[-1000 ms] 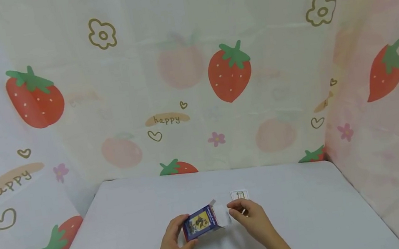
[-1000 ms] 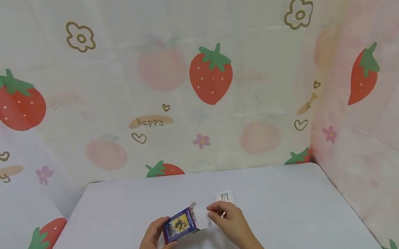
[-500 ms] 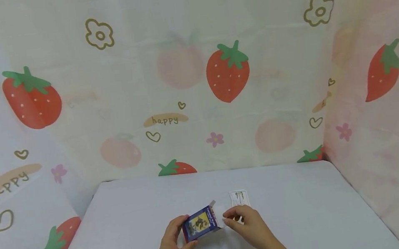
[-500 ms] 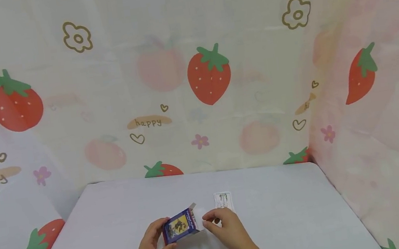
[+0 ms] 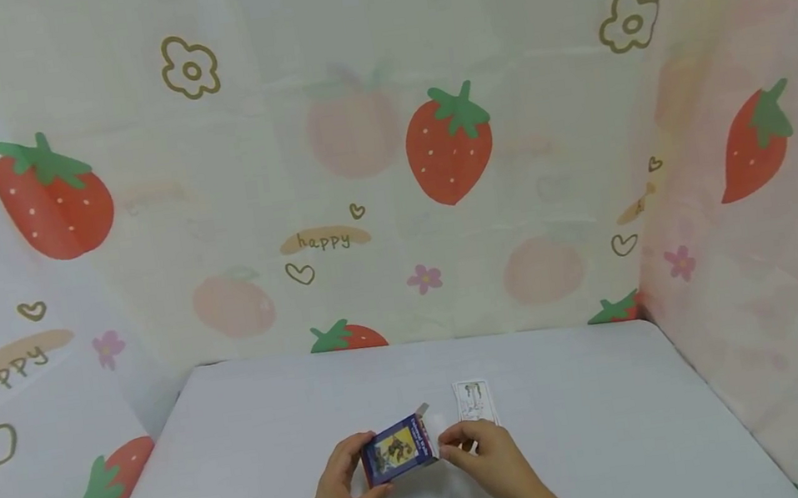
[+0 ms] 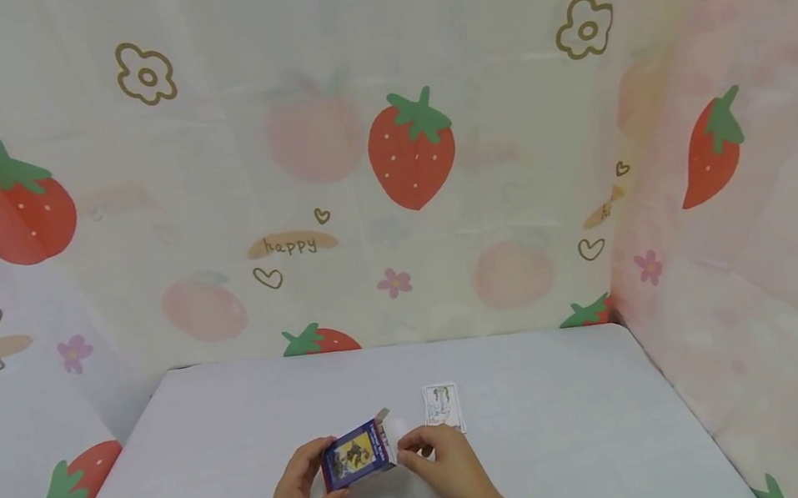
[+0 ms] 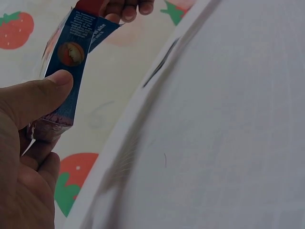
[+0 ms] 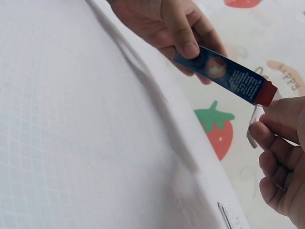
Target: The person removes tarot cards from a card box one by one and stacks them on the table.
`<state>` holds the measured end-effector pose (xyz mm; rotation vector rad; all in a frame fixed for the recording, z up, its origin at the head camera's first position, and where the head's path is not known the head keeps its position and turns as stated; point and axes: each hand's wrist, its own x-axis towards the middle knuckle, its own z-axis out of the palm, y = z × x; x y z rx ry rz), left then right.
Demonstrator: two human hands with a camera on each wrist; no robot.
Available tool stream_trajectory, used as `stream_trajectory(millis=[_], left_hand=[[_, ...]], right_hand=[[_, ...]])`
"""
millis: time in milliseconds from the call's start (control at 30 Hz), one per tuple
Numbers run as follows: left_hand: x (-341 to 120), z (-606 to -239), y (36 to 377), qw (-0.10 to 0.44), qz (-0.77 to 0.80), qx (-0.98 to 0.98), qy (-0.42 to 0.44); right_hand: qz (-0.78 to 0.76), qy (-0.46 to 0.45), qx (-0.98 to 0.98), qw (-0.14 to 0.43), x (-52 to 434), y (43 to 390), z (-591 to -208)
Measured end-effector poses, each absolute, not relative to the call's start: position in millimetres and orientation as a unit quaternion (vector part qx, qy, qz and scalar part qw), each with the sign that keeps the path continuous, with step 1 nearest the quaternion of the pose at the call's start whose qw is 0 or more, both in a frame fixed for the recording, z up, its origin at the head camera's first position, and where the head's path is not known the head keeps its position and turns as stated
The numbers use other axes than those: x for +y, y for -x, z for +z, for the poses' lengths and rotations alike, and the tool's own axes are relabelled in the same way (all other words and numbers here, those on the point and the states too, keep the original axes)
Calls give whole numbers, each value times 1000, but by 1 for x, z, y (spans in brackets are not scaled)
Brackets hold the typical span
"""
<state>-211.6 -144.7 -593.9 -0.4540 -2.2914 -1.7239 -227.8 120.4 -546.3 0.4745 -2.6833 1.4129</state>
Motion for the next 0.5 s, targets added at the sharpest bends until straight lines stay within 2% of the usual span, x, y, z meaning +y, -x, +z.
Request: stream_trajectory(millis=[300,500], left_hand=[[-143,-590,209,87,-602,-781,140],[-142,-590,208,85,-602,-782,140]], right_hand=[[464,-146,-873,31,120,228,-548],[462,-146,-874,24,118,228,-546]])
